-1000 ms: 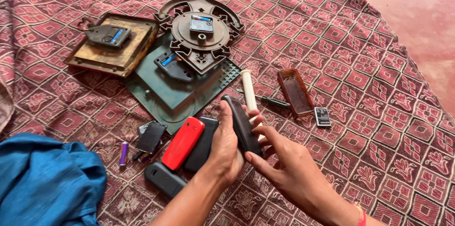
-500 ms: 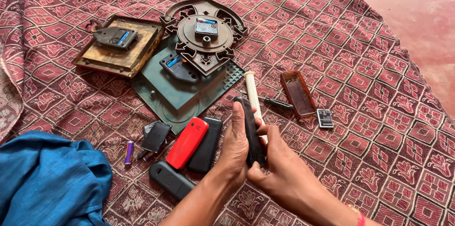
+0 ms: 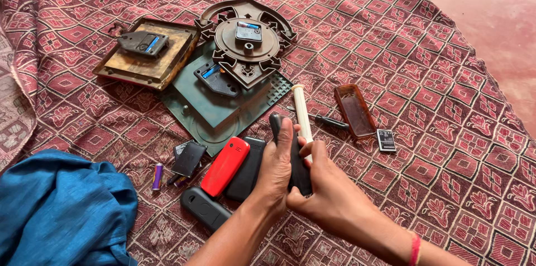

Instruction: The person disassembles and reassembles several feature phones on a patterned floor cloth. They remove back covers, extract batteries, and use a small tool to pry open a phone casing before reinserting batteries and closing the devices.

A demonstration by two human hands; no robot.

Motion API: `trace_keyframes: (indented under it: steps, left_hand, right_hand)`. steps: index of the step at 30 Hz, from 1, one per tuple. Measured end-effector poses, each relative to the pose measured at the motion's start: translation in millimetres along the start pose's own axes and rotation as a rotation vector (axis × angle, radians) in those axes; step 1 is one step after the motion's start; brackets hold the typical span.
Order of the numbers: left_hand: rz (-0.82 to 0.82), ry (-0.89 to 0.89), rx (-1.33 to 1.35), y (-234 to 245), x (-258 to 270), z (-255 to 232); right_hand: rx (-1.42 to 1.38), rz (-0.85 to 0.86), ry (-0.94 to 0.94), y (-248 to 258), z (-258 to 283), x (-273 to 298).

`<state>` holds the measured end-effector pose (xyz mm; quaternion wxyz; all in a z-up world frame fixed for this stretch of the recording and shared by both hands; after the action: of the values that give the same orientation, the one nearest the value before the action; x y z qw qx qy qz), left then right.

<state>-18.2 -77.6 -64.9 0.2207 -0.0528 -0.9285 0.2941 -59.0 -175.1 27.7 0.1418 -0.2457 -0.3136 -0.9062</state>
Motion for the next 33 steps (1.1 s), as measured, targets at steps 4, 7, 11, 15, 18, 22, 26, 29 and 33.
trace_keyframes:
  steps: [4,7,11,15,18,22,26,29,33]
  left_hand:
    - [0.009,0.006,0.03,1.8,-7.4,1.0]
    - [0.045,-0.027,-0.003,2.0,-11.2,-1.0]
    - [0.031,-0.058,-0.084,5.8,-14.5,-2.9]
    - [0.135,-0.077,-0.113,9.6,-12.6,-2.2]
    - [0.13,-0.069,-0.093,11.3,-16.7,-4.5]
    - [0.113,-0.046,0.13,17.8,-15.4,-19.7]
    - [0.188,0.018,0.181,21.3,-6.9,-34.1]
    - [0.212,0.125,0.222,16.9,-1.8,-34.2]
    - [0.273,0.154,0.291,10.0,-1.4,-34.2]
  right_hand:
    - [0.114,-0.144,0.562,-1.5,8.1,-2.5]
    - [0.209,-0.124,0.377,-2.7,9.0,-12.0]
    - [0.264,-0.038,0.153,-8.9,15.7,-14.0]
    - [0.406,-0.175,0.34,-13.4,28.9,-5.1]
    - [0.438,-0.137,0.191,-11.7,21.6,-0.3]
    - [0.289,-0.192,0.517,-0.9,19.0,9.9]
    - [0.194,-0.191,0.73,7.0,8.9,14.9]
    - [0.239,-0.187,0.878,14.8,5.4,16.0]
    - [0.255,-0.102,0.891,25.9,5.9,13.2]
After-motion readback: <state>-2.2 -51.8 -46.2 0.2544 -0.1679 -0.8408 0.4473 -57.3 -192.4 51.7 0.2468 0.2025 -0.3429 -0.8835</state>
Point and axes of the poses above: each hand's wrist, its own x-axis away from the middle knuckle, its own y-axis out of the back of the hand, z = x × y, the point moved 3 cm from there along -x, towards the middle knuckle, and after that the axes turned 6 degrees about -x, right-handed, at the moved point
